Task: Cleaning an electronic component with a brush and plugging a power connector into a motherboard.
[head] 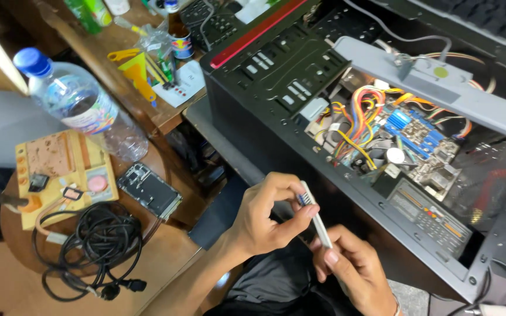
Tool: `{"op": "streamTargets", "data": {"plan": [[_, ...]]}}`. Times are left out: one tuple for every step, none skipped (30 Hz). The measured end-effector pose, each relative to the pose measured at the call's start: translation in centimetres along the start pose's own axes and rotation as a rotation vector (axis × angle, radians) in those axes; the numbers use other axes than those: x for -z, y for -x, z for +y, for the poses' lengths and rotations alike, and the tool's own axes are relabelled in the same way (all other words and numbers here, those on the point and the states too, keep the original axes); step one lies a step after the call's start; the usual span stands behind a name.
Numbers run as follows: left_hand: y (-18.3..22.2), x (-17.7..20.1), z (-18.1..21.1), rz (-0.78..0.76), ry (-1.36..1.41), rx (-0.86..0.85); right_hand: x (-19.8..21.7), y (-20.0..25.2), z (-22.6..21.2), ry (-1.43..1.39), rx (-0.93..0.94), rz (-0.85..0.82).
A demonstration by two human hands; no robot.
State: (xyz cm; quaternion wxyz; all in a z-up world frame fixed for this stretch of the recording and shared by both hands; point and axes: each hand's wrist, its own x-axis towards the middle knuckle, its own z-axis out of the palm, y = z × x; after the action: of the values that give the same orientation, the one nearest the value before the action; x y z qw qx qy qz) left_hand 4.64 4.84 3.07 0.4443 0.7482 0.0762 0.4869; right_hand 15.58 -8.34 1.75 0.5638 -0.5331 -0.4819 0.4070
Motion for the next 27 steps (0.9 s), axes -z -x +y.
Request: {"op": "streamTargets", "data": {"plan": [[-0.1,-0.2,0.0,-0.009,0.007,-0.005,0.1,0.2,-0.1,0.002,0.003,0.012],[-0.2,-0.4,0.0,-0.007,-0.017,-0.034,0.3,0.5,-0.2,-0.017,-0.013,0.006],[-0.2,-0.5,0.0,-0.005,-0.041,-0.061,0.4,0.7,-0.3,-0.039,-0.03,-0.002],[-0.3,-0.8,0.0,-0.013,-0.036,-0.066,0.5,0.9,-0.4,-0.038,-0.027,0.008],[-0.3,-1.1,0.1,-0.02,-0.008,-0.052,0.7,1.0,-0.4,-0.014,-0.024,0.01],[-0.3,-1.3,0.1,-0.027,0.02,-0.037,0.8,1.1,-0.5,0.01,-0.021,0.012],[-0.2,-1.6,0.1,-0.033,0.023,-0.039,0.9,1.2,-0.5,0.009,-0.02,0.019],[-0.2,-1.8,0.1,-0.047,0.035,-0.032,1.0,1.3,-0.4,0.024,-0.026,0.026],[0.0,-2.1,0.2,-0.061,0.048,-0.023,1.1,1.5,-0.3,0.038,-0.035,0.033],[0.0,-2.2,0.5,-0.066,0.052,-0.023,1.2,1.7,-0.3,0.038,-0.036,0.039],[-0.1,-2.3,0.8,-0.074,0.044,-0.036,1.3,1.9,-0.4,0.028,-0.046,0.029],[-0.2,-2.4,1.2,-0.082,0.036,-0.049,1.4,2.1,-0.4,0.018,-0.057,0.019],[-0.2,-2.5,1.4,-0.088,0.041,-0.051,1.5,2.3,-0.2,0.018,-0.056,0.027],[-0.1,-2.7,1.6,-0.083,0.003,-0.088,1.7,2.5,-0.1,-0.007,-0.057,0.016],[-0.1,-2.8,1.8,-0.08,-0.034,-0.126,1.8,2.6,0.1,-0.032,-0.056,0.009],[-0.1,-3.2,1.9,-0.089,-0.028,-0.13,2.0,2.8,0.2,-0.032,-0.053,0.019],[0.0,-3.6,2.1,-0.113,-0.04,-0.169,2.2,3.0,0.3,0.041,-0.066,-0.004],[0.2,-4.1,2.2,-0.136,-0.051,-0.207,2.4,3.2,0.5,0.114,-0.08,-0.027],[0.2,-4.5,2.2,-0.147,-0.04,-0.212,2.4,3.6,0.5,0.116,-0.08,-0.011],[0.3,-5.0,2.2,-0.18,-0.065,-0.24,2.5,4.1,0.6,0.133,-0.09,-0.009],[0.5,-5.5,2.2,-0.213,-0.089,-0.266,2.5,4.6,0.7,0.148,-0.103,-0.008],[0.7,-6.0,2.4,-0.223,-0.077,-0.269,2.7,5.4,1.0,0.149,-0.106,0.008],[0.9,-6.6,2.6,-0.223,-0.112,-0.336,2.9,6.3,1.3,0.223,-0.264,0.054],[1.1,-7.2,2.9,-0.223,-0.145,-0.403,3.1,7.2,1.6,0.294,-0.424,0.098],[1.5,-7.6,3.1,-0.234,-0.131,-0.41,4.0,9.3,4.5,0.293,-0.426,0.117],[1.9,-8.1,3.3,-0.291,-0.19,-0.465,4.8,11.4,7.4,0.345,-0.527,0.118],[2.4,-8.5,3.5,-0.348,-0.25,-0.518,5.5,13.6,10.3,0.394,-0.631,0.118]]}}
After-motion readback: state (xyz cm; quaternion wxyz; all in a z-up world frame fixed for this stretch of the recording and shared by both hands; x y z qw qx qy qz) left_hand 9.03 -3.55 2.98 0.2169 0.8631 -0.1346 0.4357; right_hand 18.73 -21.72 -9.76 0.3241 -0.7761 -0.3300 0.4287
